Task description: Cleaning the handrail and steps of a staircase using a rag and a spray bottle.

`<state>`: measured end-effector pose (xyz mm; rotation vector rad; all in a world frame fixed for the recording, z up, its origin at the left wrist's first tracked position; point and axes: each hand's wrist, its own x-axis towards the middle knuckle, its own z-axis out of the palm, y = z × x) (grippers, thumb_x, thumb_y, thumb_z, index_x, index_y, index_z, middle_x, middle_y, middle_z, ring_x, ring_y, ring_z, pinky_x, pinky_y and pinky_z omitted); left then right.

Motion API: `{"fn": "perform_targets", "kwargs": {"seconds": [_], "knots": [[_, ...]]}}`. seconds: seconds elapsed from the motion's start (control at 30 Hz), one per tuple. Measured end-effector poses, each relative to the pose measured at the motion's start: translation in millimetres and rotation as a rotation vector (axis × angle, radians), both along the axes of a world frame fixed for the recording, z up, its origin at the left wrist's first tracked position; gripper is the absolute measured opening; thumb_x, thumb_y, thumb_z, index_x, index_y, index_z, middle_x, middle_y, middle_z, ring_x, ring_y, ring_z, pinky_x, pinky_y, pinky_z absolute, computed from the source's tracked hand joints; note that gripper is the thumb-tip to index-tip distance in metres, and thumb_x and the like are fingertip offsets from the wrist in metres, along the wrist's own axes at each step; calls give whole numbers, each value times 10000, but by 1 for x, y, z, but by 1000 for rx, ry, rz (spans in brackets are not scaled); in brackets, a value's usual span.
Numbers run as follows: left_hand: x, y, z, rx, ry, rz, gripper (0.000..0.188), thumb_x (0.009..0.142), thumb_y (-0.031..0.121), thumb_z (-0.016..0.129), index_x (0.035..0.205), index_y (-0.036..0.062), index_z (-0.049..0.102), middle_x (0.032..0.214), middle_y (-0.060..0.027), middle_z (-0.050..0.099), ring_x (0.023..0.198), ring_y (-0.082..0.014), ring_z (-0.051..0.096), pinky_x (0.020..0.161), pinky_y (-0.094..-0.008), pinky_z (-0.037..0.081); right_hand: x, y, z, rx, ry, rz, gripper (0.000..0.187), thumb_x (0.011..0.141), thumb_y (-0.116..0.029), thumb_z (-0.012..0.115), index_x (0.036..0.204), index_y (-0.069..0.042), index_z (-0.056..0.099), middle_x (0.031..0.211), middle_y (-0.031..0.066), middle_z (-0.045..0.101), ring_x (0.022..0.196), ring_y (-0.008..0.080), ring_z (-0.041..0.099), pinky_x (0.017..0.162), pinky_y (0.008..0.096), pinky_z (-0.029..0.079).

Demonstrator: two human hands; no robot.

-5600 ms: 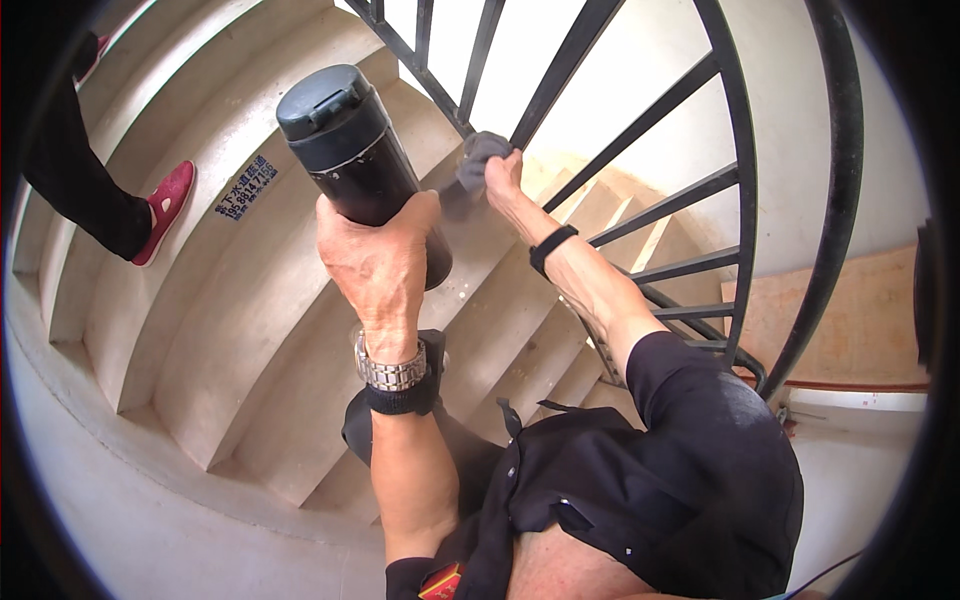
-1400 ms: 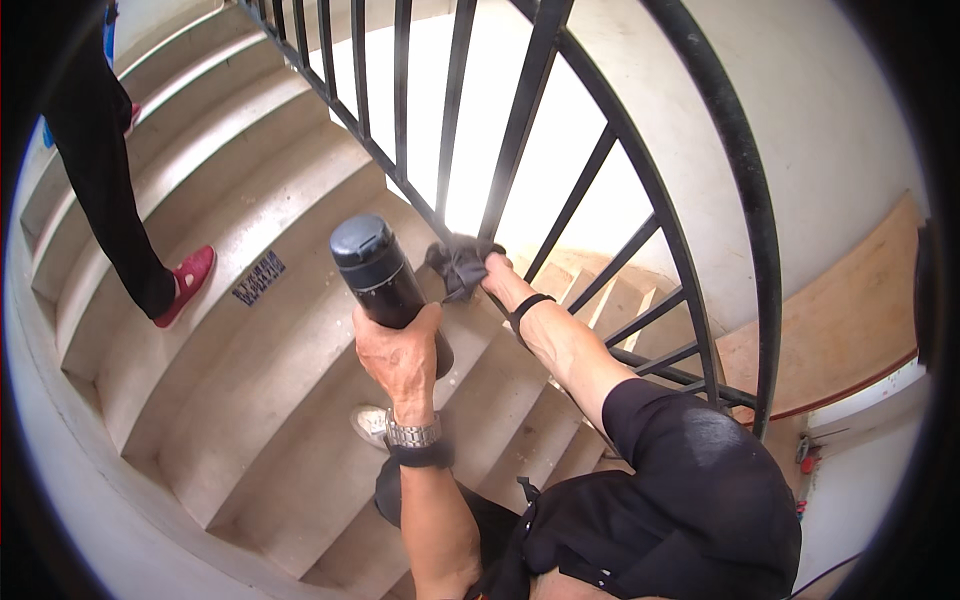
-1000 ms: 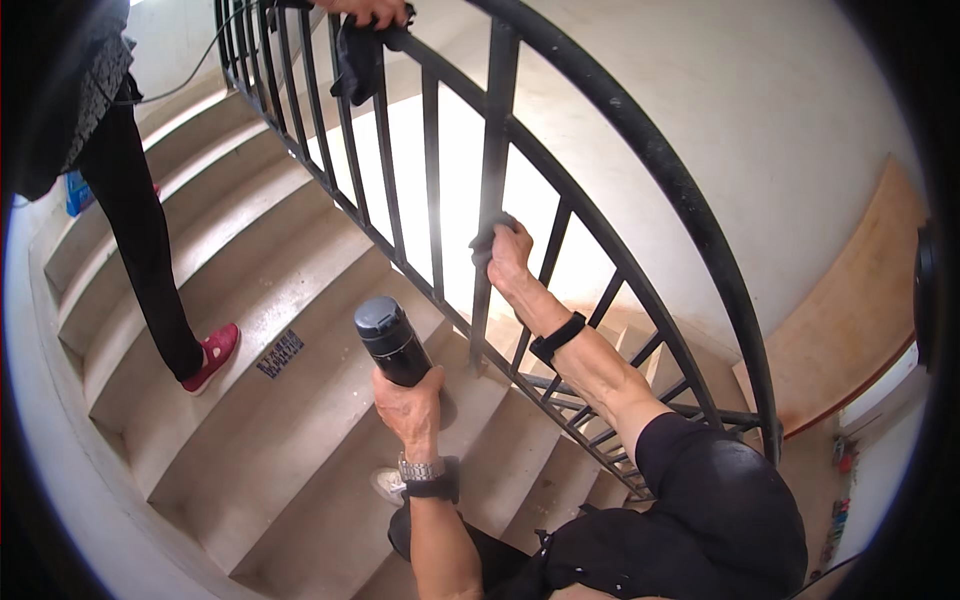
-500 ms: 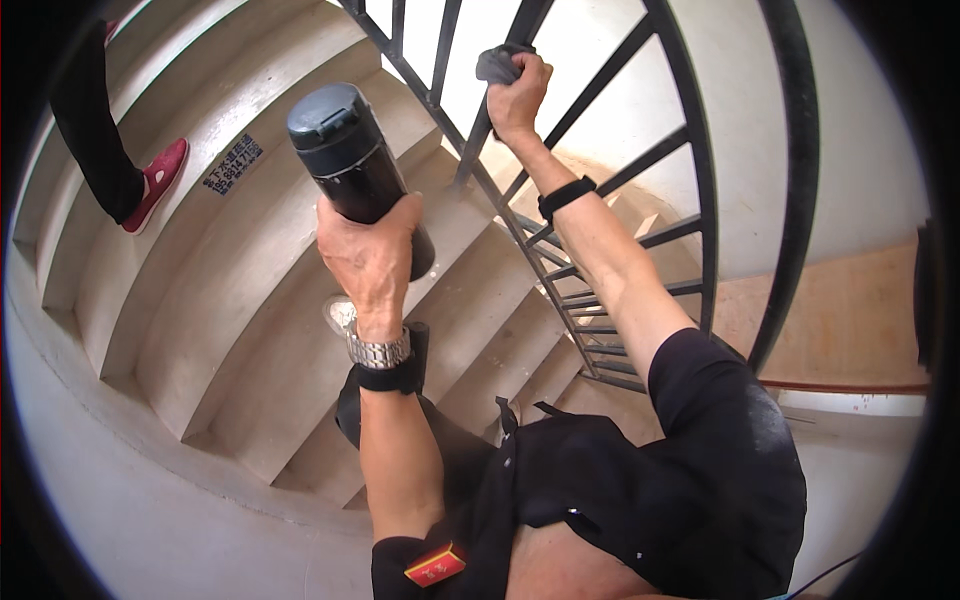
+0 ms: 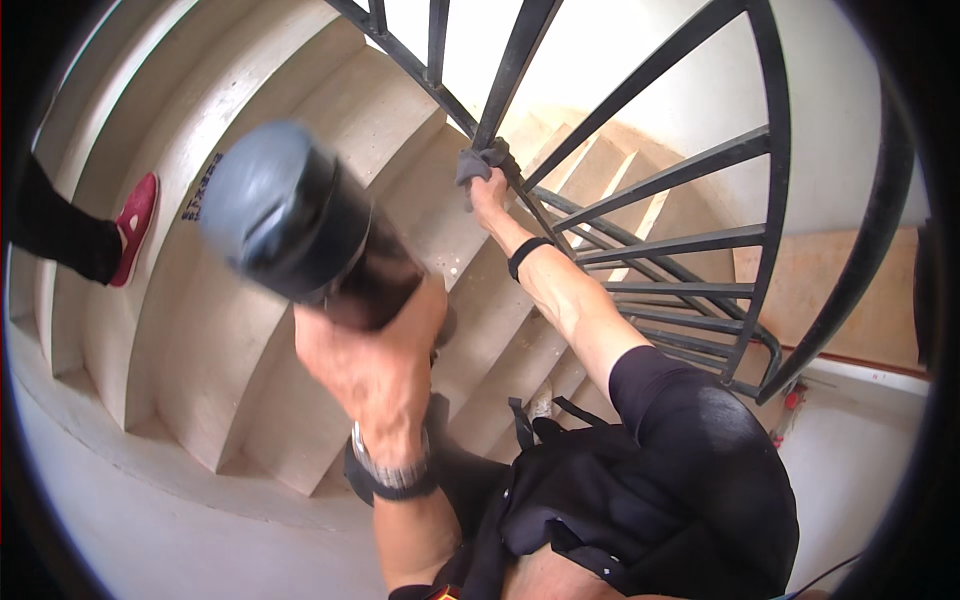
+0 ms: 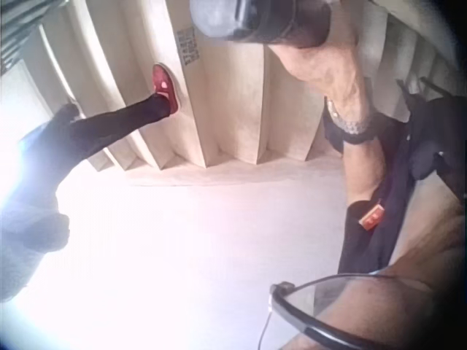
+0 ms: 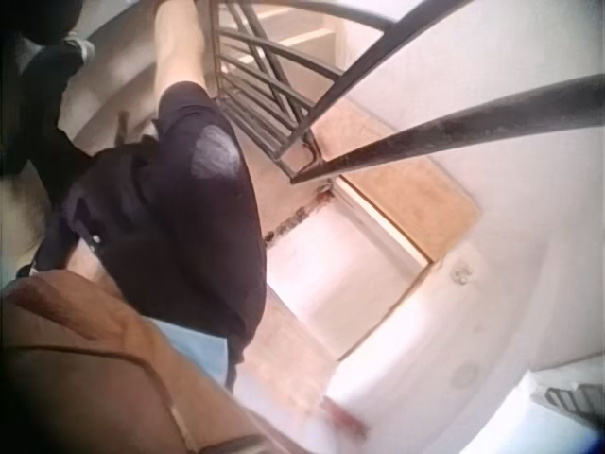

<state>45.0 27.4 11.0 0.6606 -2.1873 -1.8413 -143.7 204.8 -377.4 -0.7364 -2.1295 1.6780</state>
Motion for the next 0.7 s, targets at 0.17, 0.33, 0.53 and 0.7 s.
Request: {"fn": "perform_targets", "kwargs": {"seconds": [0.17, 0.33, 0.53, 0.7], "knots": [[10, -6, -9, 182, 34, 129, 521, 539, 7, 840, 1028, -3, 660, 936, -92, 691, 849, -206, 670, 840, -321, 533, -41, -23, -53, -3, -223, -249, 425, 788, -96, 603, 1146, 129, 564, 1114, 251, 650, 1064, 341, 639, 956, 408, 476], [11, -25, -34, -44, -12, 143, 760, 591, -28, 761, 1310, -48, 515, 1117, -174, 638, 987, -287, 645, 939, -411, 523, -62, -26, -172, -334, -437, -211, 375, 834, -159, 726, 1145, 18, 615, 1035, 138, 678, 913, 294, 648, 826, 416, 522], [17, -57, -44, -161, -59, 193, 797, 571, -10, 769, 1313, -63, 483, 1150, -186, 616, 1009, -287, 630, 927, -405, 522, -73, -26, -209, -620, -676, 22, 236, 902, -183, 677, 1074, -21, 672, 996, 129, 692, 779, 245, 642, 613, 366, 511], [27, -56, -42, -22, 27, 82, 877, 632, 106, 861, 1367, -67, 414, 1180, -210, 582, 1046, -317, 610, 935, -432, 522, -42, 18, -140, 134, -665, -81, 579, 831, -174, 584, 1351, 74, 531, 1417, 227, 543, 1258, 319, 552, 1045, 382, 435]]}}
